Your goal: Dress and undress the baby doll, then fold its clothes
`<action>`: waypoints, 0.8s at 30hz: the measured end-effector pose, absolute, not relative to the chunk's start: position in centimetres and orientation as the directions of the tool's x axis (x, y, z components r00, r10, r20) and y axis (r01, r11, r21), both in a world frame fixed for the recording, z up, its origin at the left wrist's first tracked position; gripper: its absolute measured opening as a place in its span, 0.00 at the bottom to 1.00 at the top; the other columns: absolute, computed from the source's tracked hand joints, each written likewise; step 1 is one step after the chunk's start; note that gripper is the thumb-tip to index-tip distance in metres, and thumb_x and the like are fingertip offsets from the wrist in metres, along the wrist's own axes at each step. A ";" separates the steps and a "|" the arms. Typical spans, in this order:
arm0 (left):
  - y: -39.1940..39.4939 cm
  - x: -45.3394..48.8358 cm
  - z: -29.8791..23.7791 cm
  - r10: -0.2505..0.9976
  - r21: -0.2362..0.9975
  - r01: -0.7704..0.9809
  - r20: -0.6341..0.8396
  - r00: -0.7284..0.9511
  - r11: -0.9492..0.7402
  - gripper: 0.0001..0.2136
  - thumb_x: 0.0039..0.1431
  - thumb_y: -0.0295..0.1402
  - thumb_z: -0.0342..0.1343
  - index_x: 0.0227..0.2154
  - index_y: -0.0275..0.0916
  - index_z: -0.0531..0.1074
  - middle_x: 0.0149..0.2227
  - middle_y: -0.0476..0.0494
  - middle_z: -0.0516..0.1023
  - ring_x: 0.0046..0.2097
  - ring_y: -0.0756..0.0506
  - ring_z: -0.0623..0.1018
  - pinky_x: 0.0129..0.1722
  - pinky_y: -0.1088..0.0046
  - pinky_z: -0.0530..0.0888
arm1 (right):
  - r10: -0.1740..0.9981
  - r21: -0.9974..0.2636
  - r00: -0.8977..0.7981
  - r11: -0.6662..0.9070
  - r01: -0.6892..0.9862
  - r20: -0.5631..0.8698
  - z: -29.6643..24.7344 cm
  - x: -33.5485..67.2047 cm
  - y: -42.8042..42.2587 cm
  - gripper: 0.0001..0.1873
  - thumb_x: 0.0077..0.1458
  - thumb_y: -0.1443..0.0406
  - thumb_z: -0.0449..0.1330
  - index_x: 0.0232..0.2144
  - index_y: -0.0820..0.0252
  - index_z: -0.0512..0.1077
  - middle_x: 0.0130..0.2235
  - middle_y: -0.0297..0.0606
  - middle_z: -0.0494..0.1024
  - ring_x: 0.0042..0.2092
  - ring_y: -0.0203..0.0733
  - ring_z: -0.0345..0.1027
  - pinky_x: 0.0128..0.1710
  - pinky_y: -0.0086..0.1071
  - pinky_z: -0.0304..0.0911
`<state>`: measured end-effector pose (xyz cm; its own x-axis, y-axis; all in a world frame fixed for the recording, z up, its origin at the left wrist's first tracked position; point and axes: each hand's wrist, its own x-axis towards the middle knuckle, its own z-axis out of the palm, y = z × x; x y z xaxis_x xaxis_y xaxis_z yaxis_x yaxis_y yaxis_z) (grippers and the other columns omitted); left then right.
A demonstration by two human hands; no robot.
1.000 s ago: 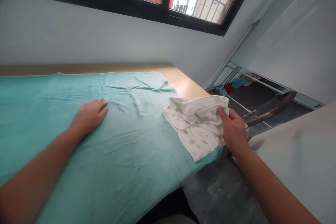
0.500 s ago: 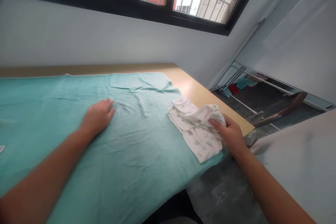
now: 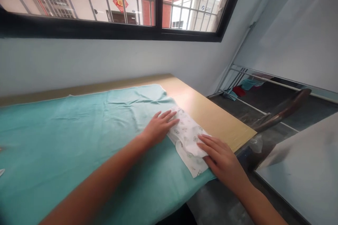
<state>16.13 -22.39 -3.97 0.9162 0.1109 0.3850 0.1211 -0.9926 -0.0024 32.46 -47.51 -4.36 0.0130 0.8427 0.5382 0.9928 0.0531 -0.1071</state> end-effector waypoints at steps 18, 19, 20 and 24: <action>-21.2 13.5 9.7 0.648 0.798 0.022 0.473 0.597 -0.602 0.12 0.61 0.40 0.52 0.32 0.38 0.76 0.29 0.50 0.76 0.31 0.50 0.72 0.31 0.77 0.68 | 0.671 -0.908 0.641 0.119 0.402 0.372 5.9 33.1 -40.5 0.19 0.55 0.50 0.63 0.42 0.54 0.77 0.34 0.39 0.81 0.35 0.47 0.75 0.29 0.33 0.71; -21.0 12.4 10.6 0.667 0.816 0.025 0.453 0.591 -0.577 0.13 0.61 0.42 0.52 0.32 0.38 0.75 0.27 0.51 0.74 0.29 0.51 0.71 0.29 0.78 0.67 | 0.686 -0.919 0.629 0.159 0.360 0.365 6.8 32.5 -39.7 0.19 0.54 0.50 0.63 0.42 0.55 0.77 0.34 0.38 0.80 0.34 0.45 0.74 0.29 0.32 0.70; -20.9 11.1 11.6 0.679 0.830 0.032 0.432 0.593 -0.556 0.14 0.61 0.43 0.53 0.31 0.37 0.75 0.26 0.51 0.73 0.28 0.51 0.69 0.27 0.78 0.66 | 0.709 -0.929 0.609 0.199 0.310 0.355 7.7 31.8 -38.9 0.19 0.54 0.50 0.64 0.42 0.55 0.77 0.33 0.37 0.80 0.34 0.44 0.74 0.28 0.31 0.69; -20.7 5.1 15.0 0.696 0.815 0.142 0.373 0.614 -0.562 0.18 0.60 0.49 0.54 0.29 0.37 0.74 0.24 0.52 0.70 0.26 0.52 0.68 0.24 0.79 0.64 | 0.849 -0.954 0.441 0.292 0.065 0.290 10.5 28.6 -36.1 0.20 0.54 0.51 0.65 0.45 0.53 0.76 0.35 0.36 0.81 0.34 0.44 0.75 0.31 0.33 0.71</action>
